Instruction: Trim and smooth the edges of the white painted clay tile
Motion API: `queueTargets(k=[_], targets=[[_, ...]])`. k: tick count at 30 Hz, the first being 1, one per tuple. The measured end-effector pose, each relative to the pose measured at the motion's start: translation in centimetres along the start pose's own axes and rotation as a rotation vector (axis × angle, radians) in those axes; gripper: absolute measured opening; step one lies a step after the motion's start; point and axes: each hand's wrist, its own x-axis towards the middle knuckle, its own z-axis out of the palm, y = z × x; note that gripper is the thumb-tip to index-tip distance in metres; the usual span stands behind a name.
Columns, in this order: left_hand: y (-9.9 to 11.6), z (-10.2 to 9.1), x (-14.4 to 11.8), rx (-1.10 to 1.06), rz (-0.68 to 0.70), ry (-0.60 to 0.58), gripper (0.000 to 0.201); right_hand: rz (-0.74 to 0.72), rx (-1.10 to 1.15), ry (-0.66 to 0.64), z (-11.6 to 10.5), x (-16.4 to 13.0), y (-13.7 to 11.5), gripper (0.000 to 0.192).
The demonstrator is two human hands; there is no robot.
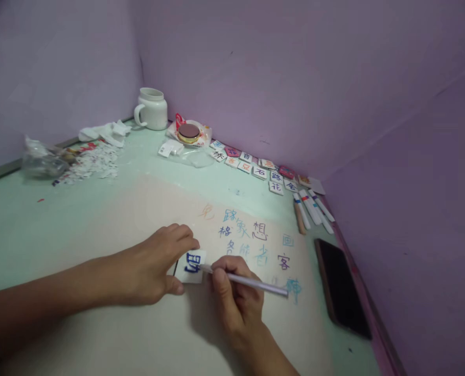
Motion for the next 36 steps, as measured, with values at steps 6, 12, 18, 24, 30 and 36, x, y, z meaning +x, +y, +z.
queueTargets(k=[6,12,18,24,30,36], targets=[[-0.2,0.1,0.0,0.017,0.016,-0.007,0.041,-0.04,0.012,-0.128,-0.8,-0.3,0.9,0.016],[-0.2,0.2,0.0,0.034,0.026,0.005,0.039,-0.097,-0.016,-0.156,-0.3,-0.1,1.3,0.013],[-0.1,0.2,0.1,0.049,0.029,-0.004,0.039,-0.114,-0.1,-0.184,-0.3,0.2,1.1,0.013],[0.1,0.0,0.0,0.09,0.048,-0.008,0.036,-0.157,-0.209,-0.173,-0.2,0.5,0.6,0.013],[0.0,0.0,-0.2,0.086,0.062,-0.009,0.032,-0.212,-0.316,-0.197,-0.2,0.8,0.2,0.012],[0.0,-0.1,0.0,0.083,0.062,-0.007,0.032,-0.193,-0.372,-0.172,-0.2,1.0,-0.3,0.014]])
